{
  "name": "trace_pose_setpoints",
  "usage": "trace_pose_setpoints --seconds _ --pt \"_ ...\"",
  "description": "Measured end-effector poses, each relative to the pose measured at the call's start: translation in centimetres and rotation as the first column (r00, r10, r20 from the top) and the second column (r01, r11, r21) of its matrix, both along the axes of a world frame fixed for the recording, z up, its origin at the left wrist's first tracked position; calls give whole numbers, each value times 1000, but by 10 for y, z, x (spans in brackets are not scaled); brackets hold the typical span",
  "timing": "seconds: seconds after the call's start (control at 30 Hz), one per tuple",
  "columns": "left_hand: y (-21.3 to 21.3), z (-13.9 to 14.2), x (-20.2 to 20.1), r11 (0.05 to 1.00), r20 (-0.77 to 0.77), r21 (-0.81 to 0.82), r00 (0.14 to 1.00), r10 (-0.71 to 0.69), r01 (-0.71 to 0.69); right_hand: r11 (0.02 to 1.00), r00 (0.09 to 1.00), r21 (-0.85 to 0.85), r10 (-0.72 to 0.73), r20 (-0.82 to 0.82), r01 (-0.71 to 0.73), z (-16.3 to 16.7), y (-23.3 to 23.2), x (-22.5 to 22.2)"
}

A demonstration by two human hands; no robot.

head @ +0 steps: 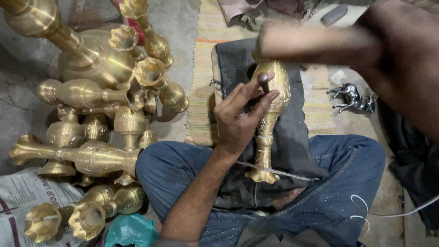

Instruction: The person sits on the floor holding a chisel against a brass vase resting in their lap and strikes the chisel with a wooden mallet to emboss decorative patterns into the metal. They periodically reposition the chisel and rotate the vase to work on different areas of the surface.

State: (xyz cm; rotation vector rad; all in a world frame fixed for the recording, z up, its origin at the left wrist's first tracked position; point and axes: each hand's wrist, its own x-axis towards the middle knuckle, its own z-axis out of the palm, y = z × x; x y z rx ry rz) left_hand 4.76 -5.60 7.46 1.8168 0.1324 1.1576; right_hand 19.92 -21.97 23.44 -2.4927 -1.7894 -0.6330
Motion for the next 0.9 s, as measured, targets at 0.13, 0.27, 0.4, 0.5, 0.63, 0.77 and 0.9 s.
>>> trace_pose_setpoints --seconds 0.13,0.27,0.4,0.5,0.63,0.77,0.9 --pt "-1 -3 0 998 -14 -68 1000 -16 15 999 999 -28 -20 42 22 -4 -3 2" --pt "-2 -3 0 997 -6 -75 1000 11 -12 995 986 84 63 -152 -51 -2 -1 0" --pt "-3 -2 0 997 -49 -64 998 35 -38 999 1000 -12 -31 6 31 3 1 -7" --pt "-3 -1 -1 996 -21 -94 1000 9 -10 996 995 60 67 -80 -62 6 1 -11" --pt "-2 1 -3 990 29 -119 997 -67 70 993 982 101 76 -171 -59 3 4 -10" --pt "-2 4 -5 995 -29 -94 999 -27 24 986 948 157 99 -303 -53 -1 8 -5" --pt "0 7 -3 999 -96 -48 995 15 -19 1000 997 -17 25 77 -24 3 4 -2"
